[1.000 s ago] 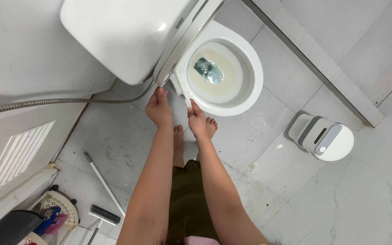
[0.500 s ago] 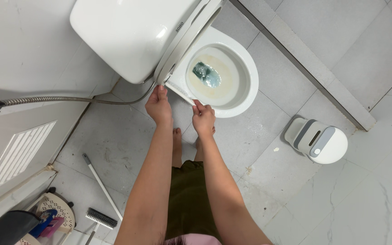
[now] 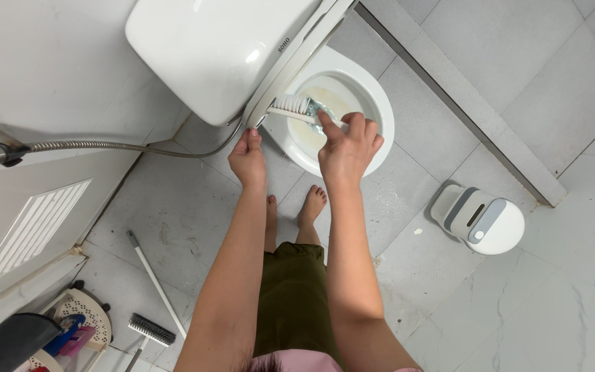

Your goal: The person wipes the exterior of the toilet tank with a small brush, سپس cleans the interior of the toilet bowl with a toilet brush.

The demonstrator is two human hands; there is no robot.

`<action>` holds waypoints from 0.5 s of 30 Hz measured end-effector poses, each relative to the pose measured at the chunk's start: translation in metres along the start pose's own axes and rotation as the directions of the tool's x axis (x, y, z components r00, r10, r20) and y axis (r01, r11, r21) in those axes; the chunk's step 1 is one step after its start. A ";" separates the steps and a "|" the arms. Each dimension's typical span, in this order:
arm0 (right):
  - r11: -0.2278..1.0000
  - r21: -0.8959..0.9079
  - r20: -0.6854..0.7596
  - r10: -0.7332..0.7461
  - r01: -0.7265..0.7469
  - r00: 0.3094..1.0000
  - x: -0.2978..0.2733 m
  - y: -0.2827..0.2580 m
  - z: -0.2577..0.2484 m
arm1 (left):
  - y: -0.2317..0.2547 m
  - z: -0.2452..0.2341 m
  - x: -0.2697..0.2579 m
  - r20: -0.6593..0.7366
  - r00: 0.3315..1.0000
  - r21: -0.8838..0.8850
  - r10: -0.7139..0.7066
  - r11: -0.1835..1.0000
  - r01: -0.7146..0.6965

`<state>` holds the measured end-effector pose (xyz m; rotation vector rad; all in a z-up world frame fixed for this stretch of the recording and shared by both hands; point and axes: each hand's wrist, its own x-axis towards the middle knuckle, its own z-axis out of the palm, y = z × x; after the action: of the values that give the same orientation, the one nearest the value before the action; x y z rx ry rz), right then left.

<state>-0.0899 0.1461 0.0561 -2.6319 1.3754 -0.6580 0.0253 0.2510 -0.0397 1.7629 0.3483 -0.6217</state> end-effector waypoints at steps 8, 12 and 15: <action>0.999 -0.049 0.076 -0.001 0.004 0.997 -0.003 -0.003 0.018 | -0.005 0.007 0.000 0.001 0.999 -0.068 0.039 0.997 -0.039; 1.000 0.012 0.006 -0.003 0.002 1.000 0.018 0.020 -0.006 | -0.008 0.004 0.001 -0.010 0.999 -0.055 0.047 0.997 -0.048; 1.000 0.000 -0.032 0.018 -0.018 0.999 0.027 0.025 -0.019 | -0.005 0.006 -0.002 -0.008 0.997 -0.048 0.077 0.996 -0.077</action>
<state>-0.1029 0.1119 0.0747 -2.6171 1.4064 -0.7007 0.0197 0.2464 -0.0433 1.7237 0.2957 -0.5484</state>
